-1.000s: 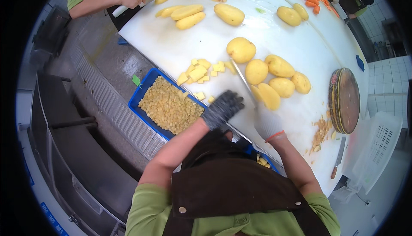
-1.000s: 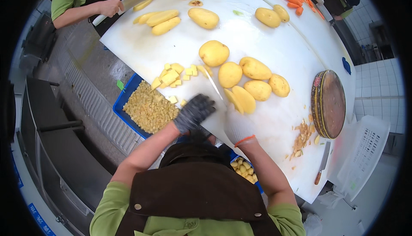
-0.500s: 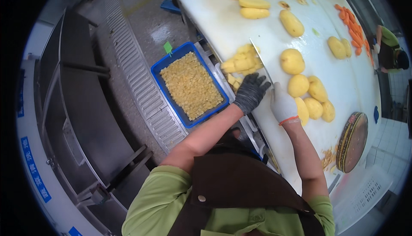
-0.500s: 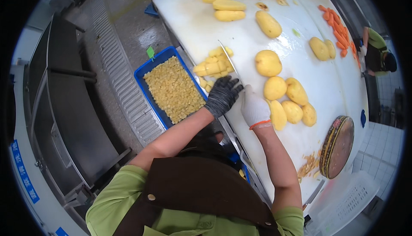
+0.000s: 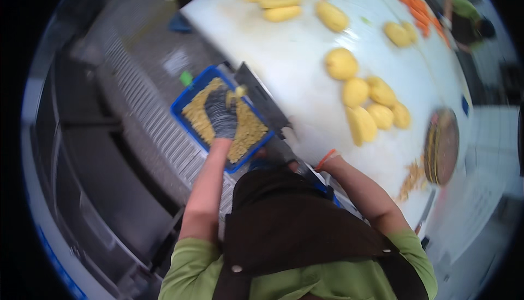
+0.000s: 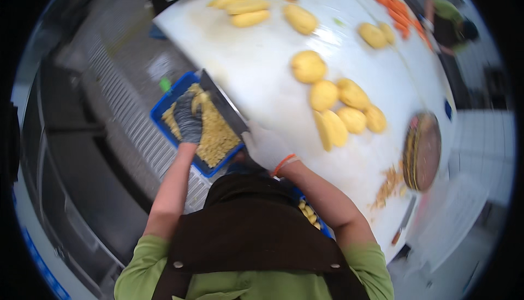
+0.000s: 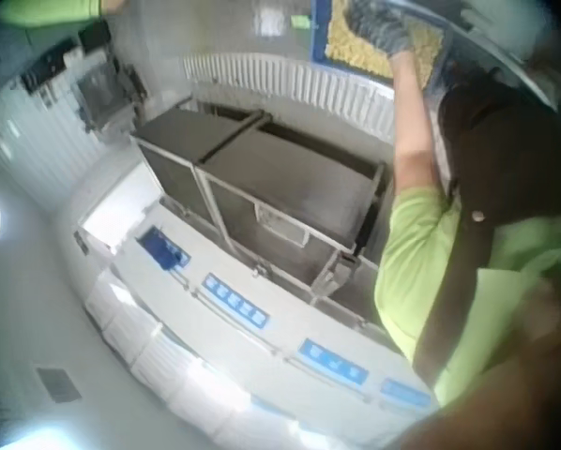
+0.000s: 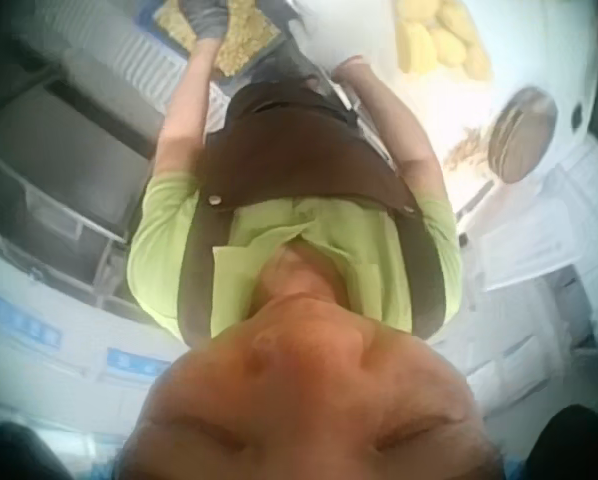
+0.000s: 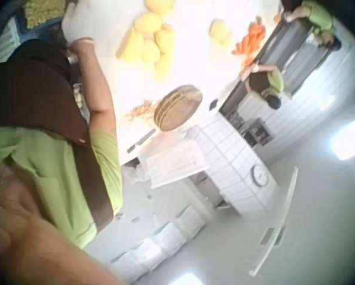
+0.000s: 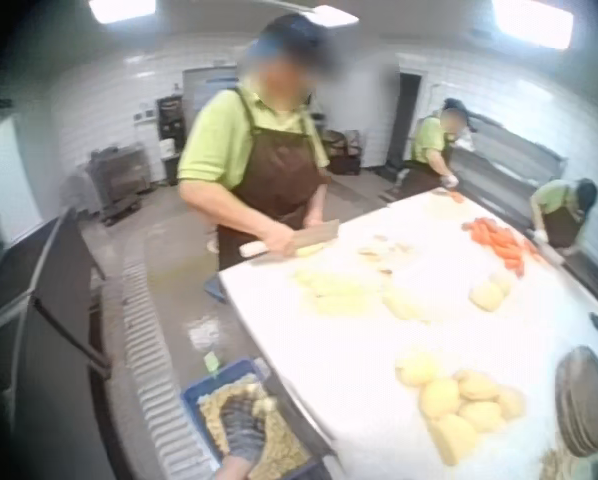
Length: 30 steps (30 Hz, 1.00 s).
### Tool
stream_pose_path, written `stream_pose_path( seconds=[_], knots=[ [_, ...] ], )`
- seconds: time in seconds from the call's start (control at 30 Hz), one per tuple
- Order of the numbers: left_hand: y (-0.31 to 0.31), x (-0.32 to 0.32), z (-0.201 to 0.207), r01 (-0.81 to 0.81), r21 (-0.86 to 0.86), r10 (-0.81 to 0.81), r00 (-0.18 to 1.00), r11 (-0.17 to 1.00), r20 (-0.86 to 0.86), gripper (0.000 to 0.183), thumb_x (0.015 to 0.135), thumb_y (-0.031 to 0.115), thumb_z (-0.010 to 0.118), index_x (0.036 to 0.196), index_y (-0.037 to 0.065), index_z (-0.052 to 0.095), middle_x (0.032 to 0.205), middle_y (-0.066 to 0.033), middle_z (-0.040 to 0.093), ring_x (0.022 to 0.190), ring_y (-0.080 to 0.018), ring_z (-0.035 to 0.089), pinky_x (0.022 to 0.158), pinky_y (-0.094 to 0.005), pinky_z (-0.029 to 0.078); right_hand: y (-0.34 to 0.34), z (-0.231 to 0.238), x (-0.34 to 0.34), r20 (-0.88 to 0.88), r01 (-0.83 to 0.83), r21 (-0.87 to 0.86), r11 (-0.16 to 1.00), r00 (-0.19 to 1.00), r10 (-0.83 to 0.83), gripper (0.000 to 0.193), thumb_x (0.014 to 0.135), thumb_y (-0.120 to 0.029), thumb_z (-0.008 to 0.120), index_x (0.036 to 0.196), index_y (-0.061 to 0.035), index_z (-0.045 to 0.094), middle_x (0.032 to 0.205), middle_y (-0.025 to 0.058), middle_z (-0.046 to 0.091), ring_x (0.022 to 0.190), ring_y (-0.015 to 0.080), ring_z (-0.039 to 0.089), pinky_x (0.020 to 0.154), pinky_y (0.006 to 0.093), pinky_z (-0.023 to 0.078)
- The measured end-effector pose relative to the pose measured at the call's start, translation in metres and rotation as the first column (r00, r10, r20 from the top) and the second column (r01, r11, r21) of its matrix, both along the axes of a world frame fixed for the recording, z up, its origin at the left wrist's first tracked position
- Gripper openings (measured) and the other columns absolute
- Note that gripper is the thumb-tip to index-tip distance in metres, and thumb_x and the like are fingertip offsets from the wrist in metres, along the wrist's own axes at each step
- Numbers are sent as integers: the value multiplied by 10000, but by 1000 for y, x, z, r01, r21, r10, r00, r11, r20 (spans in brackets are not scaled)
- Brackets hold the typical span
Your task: The person peels and cuts potatoes on a white cutting board using a cleaver. They place the cut pieces into a blue bin and later transfer whole peeled potatoes from a blue crate onto the cutting board to continue slicing.
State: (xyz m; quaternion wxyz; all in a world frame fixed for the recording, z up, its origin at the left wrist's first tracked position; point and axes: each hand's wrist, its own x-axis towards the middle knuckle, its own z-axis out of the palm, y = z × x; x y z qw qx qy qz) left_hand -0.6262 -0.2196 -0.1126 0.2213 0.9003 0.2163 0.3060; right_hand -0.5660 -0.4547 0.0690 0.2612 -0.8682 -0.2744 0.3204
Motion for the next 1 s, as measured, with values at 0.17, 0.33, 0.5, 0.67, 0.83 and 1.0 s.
stream_pose_path(
  seconds=[0.17,0.33,0.5,0.67,0.83,1.0],
  knots=[
    [-59,44,62,195,-73,-155,916,978,369,435,877,234,630,1242,16,540,1247,-199,544,1176,-350,490,1030,-440,353,-52,1,-3,-262,252,161,954,943,-205,403,949,-262,478,1244,13,457,799,221,628,641,303,623,625,392,509],
    [-70,68,68,176,-57,-152,946,983,287,279,922,204,565,1133,23,598,1083,-149,614,1057,-311,551,959,-420,399,-65,24,-5,-497,374,178,910,833,-246,435,965,-283,445,1276,20,430,732,162,598,537,206,584,526,344,503],
    [-87,63,53,156,272,-201,968,950,147,335,884,219,574,1178,61,592,1113,-146,612,1120,-342,519,1003,-469,359,-95,8,-15,-469,413,175,894,833,-293,423,958,-284,445,1262,10,437,753,176,609,497,217,572,507,343,495],
    [-81,68,35,52,197,-75,991,979,115,467,847,132,575,1303,56,513,1310,-140,535,1233,-318,452,1094,-468,264,-168,2,-13,-483,709,275,649,686,-545,385,945,-243,481,1257,-19,445,665,85,535,486,156,517,446,313,455],
    [-194,93,62,652,162,-659,752,741,-15,511,837,194,591,1332,108,499,1354,-124,499,1285,-332,408,1126,-486,218,-230,14,-8,-473,848,262,461,529,-705,310,948,-214,480,1168,1,445,647,4,463,485,101,455,411,267,407],
    [-248,112,80,882,238,-813,468,406,-346,362,742,136,621,1102,167,633,1158,-67,599,1136,-278,518,1000,-429,381,-265,7,-15,-360,813,185,551,578,-732,199,942,-191,480,1044,-22,509,620,67,502,498,171,512,451,313,437]
  ],
)
